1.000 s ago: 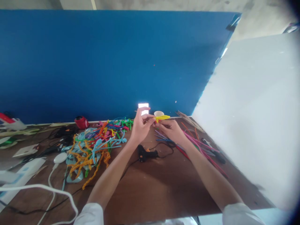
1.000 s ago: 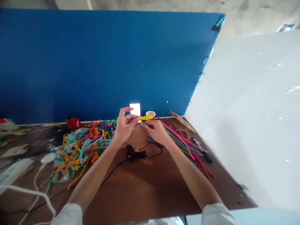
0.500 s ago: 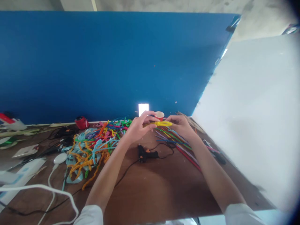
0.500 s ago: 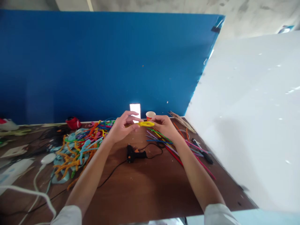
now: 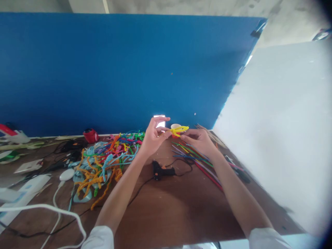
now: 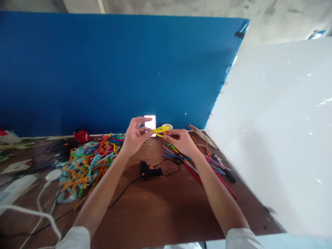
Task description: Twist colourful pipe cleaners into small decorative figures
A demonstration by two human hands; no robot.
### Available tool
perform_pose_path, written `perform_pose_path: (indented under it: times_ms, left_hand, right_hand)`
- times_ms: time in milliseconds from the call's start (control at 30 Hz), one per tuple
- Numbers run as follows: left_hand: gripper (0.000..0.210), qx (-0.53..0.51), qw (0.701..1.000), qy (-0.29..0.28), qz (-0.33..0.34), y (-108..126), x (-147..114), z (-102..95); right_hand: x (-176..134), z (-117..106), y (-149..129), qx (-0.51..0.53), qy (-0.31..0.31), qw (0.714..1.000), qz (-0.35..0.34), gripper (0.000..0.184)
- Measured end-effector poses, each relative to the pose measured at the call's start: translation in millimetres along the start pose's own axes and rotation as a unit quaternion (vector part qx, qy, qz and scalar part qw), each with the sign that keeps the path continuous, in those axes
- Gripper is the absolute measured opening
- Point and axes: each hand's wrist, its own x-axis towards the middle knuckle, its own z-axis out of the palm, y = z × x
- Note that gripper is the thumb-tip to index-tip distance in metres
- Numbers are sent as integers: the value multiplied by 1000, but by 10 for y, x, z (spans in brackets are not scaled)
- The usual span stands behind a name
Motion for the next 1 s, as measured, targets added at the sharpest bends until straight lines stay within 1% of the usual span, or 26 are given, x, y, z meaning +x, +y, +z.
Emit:
perform_pose_path:
  times_ms: [133, 233, 300, 433, 533, 633, 867, 1000]
  left_hand:
    - [41, -24, 1000, 0, -4, -5, -10, 50]
    - [40, -25, 999, -31, -15, 9, -25, 72]
    - [44, -25, 998, -44, -33, 5, -28, 73]
    - [51, -30, 997, -14, -73, -51, -8, 59]
    - [49, -53, 994, 14, -92, -105, 13, 55]
    - [48, -83, 990, 31, -107, -134, 25, 57]
    - [45, -90, 986, 36, -138, -119, 20, 64]
    - [40, -82, 986, 31, -140, -93, 8, 84]
  right_hand:
    - [17, -10, 26, 50, -28, 998, 5, 36]
    - [40, -28, 87, 95, -49, 994, 17, 36]
    - [54, -42, 127, 99, -45, 994, 27, 37]
    - [67, -55, 155, 54, -38, 997, 27, 37]
    - [66, -46, 149, 19, -42, 999, 12, 36]
    - [65, -31, 152, 7, -42, 999, 3, 36]
    - [66, -21, 166, 15, -45, 999, 9, 38]
    - [55, -12, 152, 30, -65, 997, 15, 41]
